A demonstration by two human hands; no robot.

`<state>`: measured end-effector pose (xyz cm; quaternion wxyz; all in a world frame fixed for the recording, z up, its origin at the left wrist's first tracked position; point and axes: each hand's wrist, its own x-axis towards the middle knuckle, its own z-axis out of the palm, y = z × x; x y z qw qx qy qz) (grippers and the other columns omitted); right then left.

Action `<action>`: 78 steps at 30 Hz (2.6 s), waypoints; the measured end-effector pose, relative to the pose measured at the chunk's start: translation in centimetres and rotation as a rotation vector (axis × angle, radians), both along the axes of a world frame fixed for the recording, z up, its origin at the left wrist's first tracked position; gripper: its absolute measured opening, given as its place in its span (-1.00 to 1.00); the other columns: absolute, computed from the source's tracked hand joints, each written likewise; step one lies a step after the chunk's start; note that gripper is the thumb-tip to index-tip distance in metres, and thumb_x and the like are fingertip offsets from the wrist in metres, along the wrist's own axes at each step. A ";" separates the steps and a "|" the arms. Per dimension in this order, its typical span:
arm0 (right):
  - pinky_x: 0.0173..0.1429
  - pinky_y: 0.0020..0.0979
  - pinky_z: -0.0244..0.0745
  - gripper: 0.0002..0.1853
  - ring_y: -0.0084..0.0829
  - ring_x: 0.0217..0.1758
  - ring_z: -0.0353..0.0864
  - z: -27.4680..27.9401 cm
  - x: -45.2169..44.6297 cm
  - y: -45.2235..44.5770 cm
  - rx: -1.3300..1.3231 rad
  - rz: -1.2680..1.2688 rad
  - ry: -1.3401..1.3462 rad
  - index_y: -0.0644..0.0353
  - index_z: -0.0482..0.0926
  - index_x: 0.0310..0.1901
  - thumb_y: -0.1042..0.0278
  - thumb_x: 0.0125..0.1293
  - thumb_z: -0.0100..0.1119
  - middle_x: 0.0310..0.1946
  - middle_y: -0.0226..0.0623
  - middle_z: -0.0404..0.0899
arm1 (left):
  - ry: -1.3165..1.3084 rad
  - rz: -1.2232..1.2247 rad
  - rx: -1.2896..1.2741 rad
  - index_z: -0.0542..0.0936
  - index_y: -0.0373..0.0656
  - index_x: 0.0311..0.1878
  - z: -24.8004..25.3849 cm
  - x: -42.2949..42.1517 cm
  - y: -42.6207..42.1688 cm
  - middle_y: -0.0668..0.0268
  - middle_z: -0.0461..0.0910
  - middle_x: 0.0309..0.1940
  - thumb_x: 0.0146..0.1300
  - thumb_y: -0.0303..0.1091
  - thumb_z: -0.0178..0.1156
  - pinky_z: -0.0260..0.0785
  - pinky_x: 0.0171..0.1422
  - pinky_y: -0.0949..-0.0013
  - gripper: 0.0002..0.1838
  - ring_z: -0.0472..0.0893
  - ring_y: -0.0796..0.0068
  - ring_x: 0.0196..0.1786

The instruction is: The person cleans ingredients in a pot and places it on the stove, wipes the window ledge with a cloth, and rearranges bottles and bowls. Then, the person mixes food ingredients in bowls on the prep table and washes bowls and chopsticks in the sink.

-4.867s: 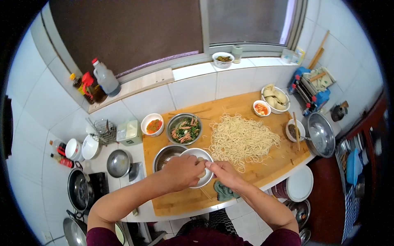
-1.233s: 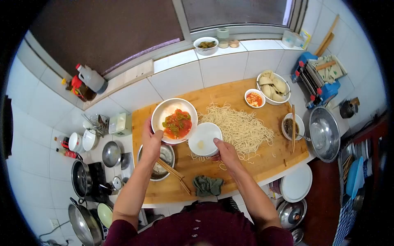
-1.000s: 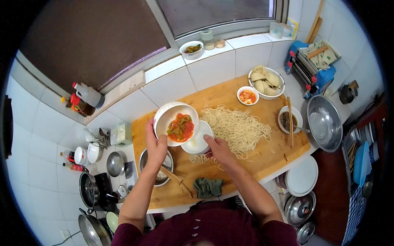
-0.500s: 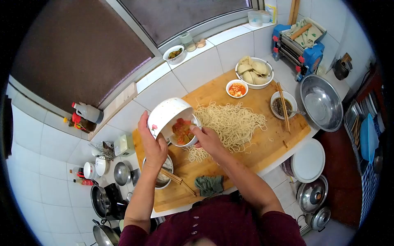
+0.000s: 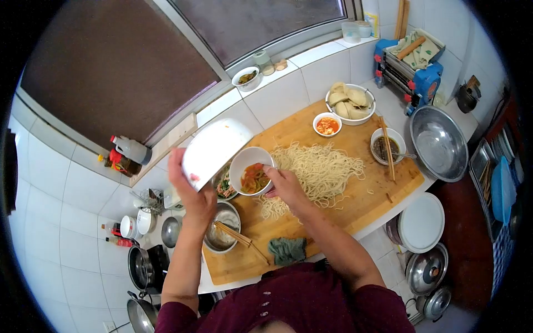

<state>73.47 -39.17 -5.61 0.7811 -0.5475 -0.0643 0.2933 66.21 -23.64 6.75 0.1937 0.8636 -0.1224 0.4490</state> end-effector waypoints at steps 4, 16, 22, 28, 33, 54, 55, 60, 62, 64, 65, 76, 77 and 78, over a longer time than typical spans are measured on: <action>-0.29 -0.54 0.51 -0.48 -0.55 -0.36 0.57 0.1 -0.9 -0.1 0.013 -0.019 0.044 0.37 0.53 -0.14 -0.06 0.30 -0.02 -0.37 -0.26 0.58 | 0.106 0.083 -0.265 0.06 -0.31 0.32 -2.5 0.5 1.4 0.00 0.30 0.13 0.12 -0.64 -0.11 0.17 0.28 0.22 -0.37 0.36 0.14 0.16; -0.37 -0.39 0.57 -0.43 -0.39 -0.45 0.62 -4.4 -1.0 0.5 -0.025 0.081 0.261 0.37 0.45 -0.08 -0.11 0.34 -0.17 -0.43 -0.13 0.59 | 0.377 -0.024 -1.750 0.10 -0.18 0.29 -8.2 -4.5 7.9 -0.02 0.34 0.14 0.11 -0.57 -0.17 0.64 -0.28 0.07 -0.41 0.54 0.00 0.03; -0.37 -0.36 0.58 -0.41 -0.37 -0.45 0.62 -4.9 3.6 2.9 -0.146 0.072 0.241 0.39 0.42 -0.07 -0.13 0.33 -0.18 -0.42 -0.10 0.58 | 0.300 0.175 -1.815 0.20 -0.23 0.24 -12.6 -13.6 13.0 0.02 0.41 0.09 0.16 -0.45 -0.02 0.64 -0.31 0.13 -0.47 0.56 0.06 0.01; -0.36 -0.34 0.57 -0.36 -0.36 -0.45 0.57 0.4 12.9 11.8 -0.210 -0.003 0.065 0.36 0.44 -0.10 -0.23 0.27 -0.14 -0.42 -0.13 0.53 | 0.155 0.419 -1.911 0.22 -0.21 0.23 -15.0 -21.1 16.4 0.01 0.42 0.06 0.17 -0.41 0.00 0.64 -0.42 0.24 -0.49 0.59 0.09 -0.06; -0.38 -0.29 0.59 -0.27 -0.31 -0.47 0.58 2.2 20.3 18.7 -0.137 -0.033 0.055 0.41 0.47 -0.23 -0.33 0.17 -0.10 -0.45 -0.10 0.54 | 0.043 0.459 -1.914 0.21 -0.21 0.23 -15.0 -24.5 17.1 0.03 0.43 0.03 0.15 -0.40 0.03 0.63 -0.49 0.25 -0.46 0.61 0.08 -0.12; -0.72 -0.44 0.39 -0.23 -0.40 -0.77 0.48 4.1 24.8 22.4 -0.599 -0.046 -0.211 0.27 0.44 -0.58 -0.44 0.23 -0.23 -0.72 -0.17 0.49 | 0.020 0.507 -1.941 0.19 -0.18 0.24 -15.3 -25.0 18.4 0.03 0.44 0.01 0.17 -0.34 0.00 0.63 -0.51 0.28 -0.46 0.63 0.09 -0.18; -0.73 -0.45 0.38 -0.25 -0.40 -0.78 0.48 4.2 24.6 21.6 -0.616 -0.057 -0.240 0.27 0.45 -0.58 -0.42 0.24 -0.23 -0.73 -0.18 0.49 | 0.031 0.504 -1.947 0.19 -0.18 0.24 -15.2 -24.9 18.2 0.03 0.44 0.01 0.17 -0.34 0.00 0.63 -0.51 0.28 -0.46 0.63 0.09 -0.18; -0.73 -0.41 0.32 -0.27 -0.43 -0.79 0.43 3.0 27.3 16.8 -0.615 -0.367 -0.311 0.39 0.51 -0.48 -0.31 0.26 -0.20 -0.73 -0.18 0.49 | 0.128 0.675 -1.890 0.28 -0.30 0.24 -15.1 -25.5 17.9 0.02 0.44 0.07 0.18 -0.36 0.06 0.50 -0.12 0.07 -0.46 0.51 0.04 0.04; -0.73 -0.40 0.32 -0.31 -0.44 -0.78 0.42 3.3 28.7 16.3 -0.625 -0.409 -0.338 0.40 0.50 -0.44 -0.25 0.27 -0.18 -0.71 -0.17 0.51 | 0.174 0.668 -1.881 0.22 -0.24 0.29 -15.0 -25.5 17.9 0.02 0.39 0.13 0.22 -0.31 0.03 0.50 -0.18 0.03 -0.44 0.50 0.03 0.07; -0.73 -0.39 0.31 -0.35 -0.45 -0.77 0.42 3.0 30.1 16.6 -0.636 -0.449 -0.355 0.42 0.50 -0.41 -0.20 0.28 -0.16 -0.68 -0.16 0.53 | 0.172 0.680 -1.899 0.25 -0.27 0.27 -15.0 -25.7 17.8 0.03 0.40 0.12 0.23 -0.31 0.03 0.51 -0.17 0.06 -0.46 0.50 0.03 0.07; -0.73 -0.39 0.31 -0.39 -0.45 -0.76 0.42 2.7 30.7 16.9 -0.650 -0.426 -0.324 0.43 0.50 -0.39 -0.14 0.28 -0.13 -0.66 -0.15 0.54 | 0.176 0.688 -1.896 0.25 -0.27 0.27 -15.0 -25.8 17.8 0.03 0.40 0.12 0.23 -0.31 0.03 0.51 -0.17 0.06 -0.46 0.50 0.03 0.07; -0.72 -0.42 0.30 -0.57 -0.49 -0.80 0.42 3.0 27.4 21.4 -0.652 -0.416 -0.312 0.40 0.52 -0.49 0.14 0.25 -0.14 -0.73 -0.20 0.54 | -0.010 0.640 -1.988 0.23 -0.18 0.20 -14.8 -25.0 18.1 0.11 0.49 -0.04 0.17 -0.26 0.04 0.56 -0.53 0.40 -0.48 0.62 0.24 -0.22; -0.72 -0.42 0.30 -0.56 -0.49 -0.80 0.43 3.1 27.0 21.9 -0.635 -0.412 -0.302 0.40 0.52 -0.49 0.14 0.25 -0.13 -0.73 -0.20 0.54 | -0.007 0.642 -1.991 0.23 -0.18 0.20 -15.1 -25.2 18.2 0.11 0.49 -0.04 0.17 -0.26 0.04 0.56 -0.53 0.40 -0.48 0.62 0.24 -0.22; -0.72 -0.42 0.30 -0.56 -0.49 -0.80 0.43 3.1 26.6 22.3 -0.618 -0.409 -0.290 0.40 0.52 -0.49 0.14 0.26 -0.13 -0.73 -0.20 0.54 | 0.001 0.623 -1.976 0.24 -0.18 0.19 -15.6 -25.3 18.5 0.12 0.49 -0.05 0.17 -0.25 0.04 0.55 -0.52 0.41 -0.48 0.62 0.25 -0.23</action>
